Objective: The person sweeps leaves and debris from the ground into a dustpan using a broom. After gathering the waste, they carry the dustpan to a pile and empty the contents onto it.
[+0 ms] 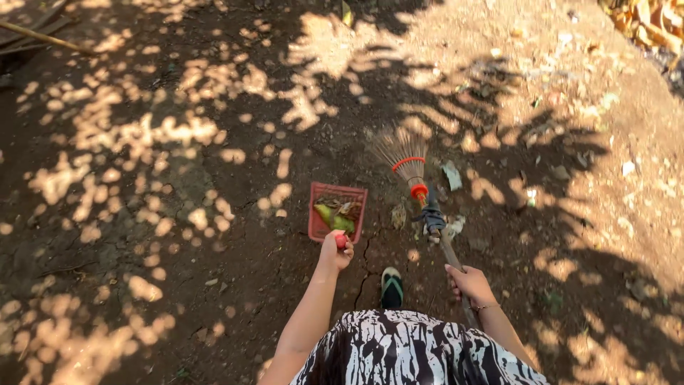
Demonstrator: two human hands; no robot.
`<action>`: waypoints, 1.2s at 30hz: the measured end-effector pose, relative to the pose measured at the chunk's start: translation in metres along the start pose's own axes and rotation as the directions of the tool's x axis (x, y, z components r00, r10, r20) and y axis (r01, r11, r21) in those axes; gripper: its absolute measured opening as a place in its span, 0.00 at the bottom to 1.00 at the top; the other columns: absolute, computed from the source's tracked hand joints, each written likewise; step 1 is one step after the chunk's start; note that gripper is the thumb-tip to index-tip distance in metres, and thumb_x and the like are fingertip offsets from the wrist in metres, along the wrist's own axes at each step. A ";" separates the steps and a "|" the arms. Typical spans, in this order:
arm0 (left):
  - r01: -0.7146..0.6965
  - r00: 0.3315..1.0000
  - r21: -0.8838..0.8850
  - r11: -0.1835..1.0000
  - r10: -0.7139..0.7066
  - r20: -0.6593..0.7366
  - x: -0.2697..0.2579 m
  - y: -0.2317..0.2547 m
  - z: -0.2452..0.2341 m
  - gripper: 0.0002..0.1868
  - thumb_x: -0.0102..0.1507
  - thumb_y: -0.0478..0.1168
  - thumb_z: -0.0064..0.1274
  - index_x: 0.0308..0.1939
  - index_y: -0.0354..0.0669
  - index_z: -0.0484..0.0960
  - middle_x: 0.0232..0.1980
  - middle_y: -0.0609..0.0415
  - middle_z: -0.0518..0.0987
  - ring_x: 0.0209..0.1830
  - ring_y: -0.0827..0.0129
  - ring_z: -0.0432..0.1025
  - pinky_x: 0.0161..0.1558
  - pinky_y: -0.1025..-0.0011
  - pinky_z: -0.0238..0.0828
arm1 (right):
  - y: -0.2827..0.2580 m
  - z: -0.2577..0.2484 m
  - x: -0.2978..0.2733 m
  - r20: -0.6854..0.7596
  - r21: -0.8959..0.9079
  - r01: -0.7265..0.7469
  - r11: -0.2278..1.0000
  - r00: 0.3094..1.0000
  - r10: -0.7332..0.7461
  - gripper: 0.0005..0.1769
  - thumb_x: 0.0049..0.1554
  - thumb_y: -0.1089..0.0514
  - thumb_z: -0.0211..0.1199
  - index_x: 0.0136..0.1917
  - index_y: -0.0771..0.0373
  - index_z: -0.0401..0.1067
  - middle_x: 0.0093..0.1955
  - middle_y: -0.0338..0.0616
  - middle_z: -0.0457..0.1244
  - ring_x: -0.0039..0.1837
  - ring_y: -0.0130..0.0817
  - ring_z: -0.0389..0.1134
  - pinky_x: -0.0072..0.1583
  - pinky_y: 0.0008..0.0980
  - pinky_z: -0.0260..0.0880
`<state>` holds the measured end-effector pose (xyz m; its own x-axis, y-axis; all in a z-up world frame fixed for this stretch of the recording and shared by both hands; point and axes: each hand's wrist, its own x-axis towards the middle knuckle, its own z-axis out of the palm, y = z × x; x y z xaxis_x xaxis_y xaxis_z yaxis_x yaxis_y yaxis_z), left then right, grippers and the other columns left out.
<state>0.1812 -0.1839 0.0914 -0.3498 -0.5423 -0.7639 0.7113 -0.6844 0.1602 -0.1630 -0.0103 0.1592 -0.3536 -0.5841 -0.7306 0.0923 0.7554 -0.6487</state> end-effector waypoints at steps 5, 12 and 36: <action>-0.056 0.998 -0.090 0.994 0.054 -0.018 0.043 0.027 0.065 0.11 0.66 0.45 0.48 0.34 0.43 0.69 0.27 0.58 0.68 0.20 0.70 0.64 0.21 0.71 0.56 | -0.092 -0.014 0.055 0.030 -0.123 0.118 0.985 0.993 -0.116 0.20 0.59 0.47 0.67 0.43 0.68 0.72 0.29 0.42 0.60 0.27 0.30 0.58 0.30 0.34 0.59; -0.167 0.982 -0.072 0.983 0.173 0.081 0.052 0.065 0.114 0.09 0.65 0.45 0.47 0.34 0.46 0.70 0.27 0.57 0.72 0.19 0.71 0.63 0.19 0.73 0.55 | -0.176 -0.001 0.132 0.093 -0.171 0.198 0.965 0.978 -0.184 0.20 0.58 0.48 0.68 0.42 0.67 0.69 0.28 0.39 0.59 0.26 0.28 0.58 0.29 0.34 0.58; -0.040 0.998 0.134 0.990 0.033 0.052 0.225 0.482 0.334 0.17 0.70 0.47 0.44 0.33 0.40 0.68 0.27 0.54 0.68 0.14 0.75 0.55 0.15 0.74 0.50 | -0.561 0.276 0.331 0.132 -0.287 0.149 0.946 0.985 -0.114 0.20 0.60 0.44 0.65 0.49 0.65 0.72 0.28 0.43 0.58 0.26 0.32 0.59 0.30 0.35 0.62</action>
<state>0.2418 -0.7988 0.2058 -0.3572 -0.5894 -0.7246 0.6368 -0.7212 0.2727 -0.0751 -0.7088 0.2226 -0.2354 -0.7009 -0.6733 -0.2325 0.7133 -0.6612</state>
